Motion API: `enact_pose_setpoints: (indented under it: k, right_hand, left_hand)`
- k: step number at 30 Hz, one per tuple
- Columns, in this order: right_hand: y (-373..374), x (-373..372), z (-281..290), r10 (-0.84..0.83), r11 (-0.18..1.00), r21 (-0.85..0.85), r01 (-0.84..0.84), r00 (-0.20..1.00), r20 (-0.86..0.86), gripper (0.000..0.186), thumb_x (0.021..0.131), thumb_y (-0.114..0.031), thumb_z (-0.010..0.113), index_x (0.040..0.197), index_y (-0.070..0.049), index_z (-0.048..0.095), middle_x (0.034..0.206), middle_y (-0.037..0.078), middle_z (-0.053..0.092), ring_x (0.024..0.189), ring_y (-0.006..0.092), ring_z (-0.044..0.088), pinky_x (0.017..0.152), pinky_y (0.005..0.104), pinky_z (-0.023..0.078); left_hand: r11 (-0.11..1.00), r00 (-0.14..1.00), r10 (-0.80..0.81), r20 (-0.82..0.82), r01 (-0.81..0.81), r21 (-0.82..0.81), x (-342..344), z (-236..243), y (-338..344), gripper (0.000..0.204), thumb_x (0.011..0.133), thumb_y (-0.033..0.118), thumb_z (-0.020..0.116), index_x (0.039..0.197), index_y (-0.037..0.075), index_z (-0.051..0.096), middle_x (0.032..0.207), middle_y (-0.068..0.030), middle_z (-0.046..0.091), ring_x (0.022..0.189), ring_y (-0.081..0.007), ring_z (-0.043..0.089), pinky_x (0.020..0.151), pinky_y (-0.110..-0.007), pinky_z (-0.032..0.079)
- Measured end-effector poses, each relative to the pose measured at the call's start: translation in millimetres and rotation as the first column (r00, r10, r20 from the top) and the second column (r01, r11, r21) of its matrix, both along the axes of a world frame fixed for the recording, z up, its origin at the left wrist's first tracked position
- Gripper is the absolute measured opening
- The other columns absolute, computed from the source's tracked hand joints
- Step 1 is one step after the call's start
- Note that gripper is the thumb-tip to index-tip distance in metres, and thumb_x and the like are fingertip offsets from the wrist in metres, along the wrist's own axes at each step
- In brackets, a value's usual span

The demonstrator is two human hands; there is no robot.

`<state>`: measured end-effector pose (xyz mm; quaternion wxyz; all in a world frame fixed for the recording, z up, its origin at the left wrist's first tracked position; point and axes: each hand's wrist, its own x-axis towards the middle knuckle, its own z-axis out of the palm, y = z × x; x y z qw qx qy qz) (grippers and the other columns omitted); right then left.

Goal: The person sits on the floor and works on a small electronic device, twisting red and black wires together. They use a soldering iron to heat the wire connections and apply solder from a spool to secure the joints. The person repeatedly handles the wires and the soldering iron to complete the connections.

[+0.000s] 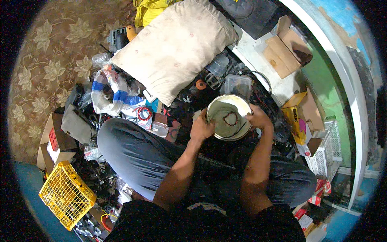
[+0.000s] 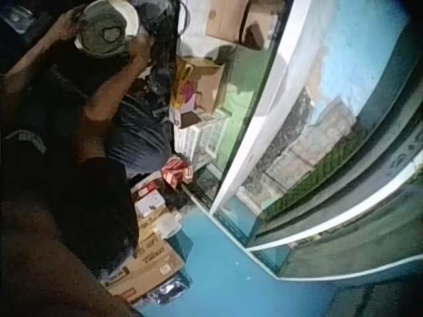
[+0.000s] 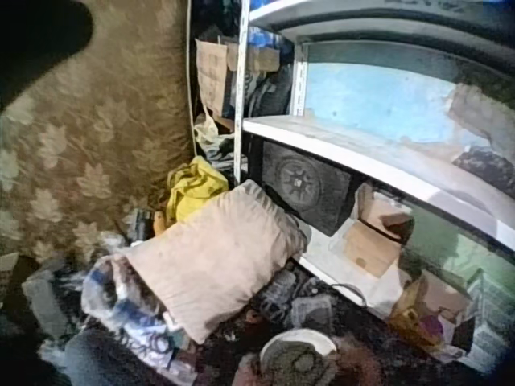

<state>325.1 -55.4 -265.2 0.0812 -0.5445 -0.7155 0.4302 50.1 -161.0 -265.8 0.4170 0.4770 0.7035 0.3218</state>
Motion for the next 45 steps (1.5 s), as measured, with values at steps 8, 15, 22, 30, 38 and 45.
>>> enact_pose_setpoints:
  k: [8,15,22,30,38,45]
  right_hand:
    - [-2.1,-45.5,47.1,0.369,0.878,-0.390,-0.276,0.911,0.185,0.095,0.076,-0.034,0.078,0.145,0.010,0.029,0.141,0.028,0.048,0.124,0.0301,0.054,0.102,0.0359,0.044]
    - [-7.0,-68.9,35.1,0.571,0.723,-0.447,-0.527,0.820,-0.041,0.060,0.080,-0.019,0.067,0.134,0.001,0.051,0.125,0.021,0.063,0.116,0.0311,0.060,0.096,0.0381,0.047]
    - [-12.6,-46.1,56.4,0.350,0.895,-0.351,-0.277,0.922,0.166,0.048,0.085,-0.024,0.066,0.126,-0.002,0.055,0.125,0.021,0.062,0.116,0.0315,0.060,0.097,0.0403,0.046]
    - [-12.4,-19.8,12.4,0.292,0.918,-0.282,-0.281,0.957,-0.004,0.043,0.089,-0.015,0.063,0.131,-0.012,0.055,0.122,0.010,0.063,0.107,0.0244,0.061,0.078,0.0442,0.058]
    - [-7.5,-47.6,9.6,0.297,0.939,-0.230,-0.256,0.940,0.166,0.048,0.089,-0.027,0.063,0.130,-0.003,0.054,0.127,0.024,0.058,0.117,0.0348,0.059,0.099,0.0390,0.049]
    - [-89.4,-70.0,-11.3,-0.254,0.964,0.126,0.235,0.954,0.158,0.050,0.088,-0.021,0.056,0.133,0.000,0.052,0.126,0.026,0.060,0.113,0.0422,0.060,0.099,0.0458,0.047]
  left_hand:
    - [0.882,0.903,-0.318,-0.289,0.170,-0.440,-39.1,26.6,-13.0,0.073,0.079,0.030,0.063,0.147,0.019,0.040,0.124,-0.0243,0.063,0.114,-0.0423,0.061,0.098,-0.051,0.048]
    - [0.910,0.910,-0.333,-0.246,0.243,-0.335,-55.7,25.1,-19.2,0.059,0.085,0.023,0.059,0.140,0.015,0.042,0.117,-0.0266,0.064,0.110,-0.0445,0.061,0.093,-0.054,0.049]
    - [0.904,0.936,-0.334,-0.114,0.283,-0.321,-26.4,36.1,-21.1,0.061,0.088,0.022,0.059,0.143,0.013,0.035,0.102,-0.0324,0.065,0.097,-0.0486,0.064,0.085,-0.055,0.051]
    - [0.899,0.811,-0.438,-0.389,0.406,-0.166,-29.2,-106.8,-26.4,0.068,0.088,0.018,0.057,0.150,0.016,0.029,0.109,-0.0309,0.065,0.103,-0.0452,0.064,0.087,-0.051,0.052]
    - [0.988,0.937,-0.114,-0.330,0.073,-0.133,-24.0,-41.4,-12.7,0.044,0.086,0.018,0.059,0.129,0.019,0.053,0.105,-0.0218,0.070,0.098,-0.0436,0.066,0.083,-0.051,0.052]
    - [0.963,0.977,0.035,-0.208,0.023,0.267,-12.2,-16.5,3.2,0.028,0.089,0.027,0.061,0.113,0.013,0.066,0.102,-0.0251,0.069,0.094,-0.0438,0.067,0.075,-0.049,0.053]
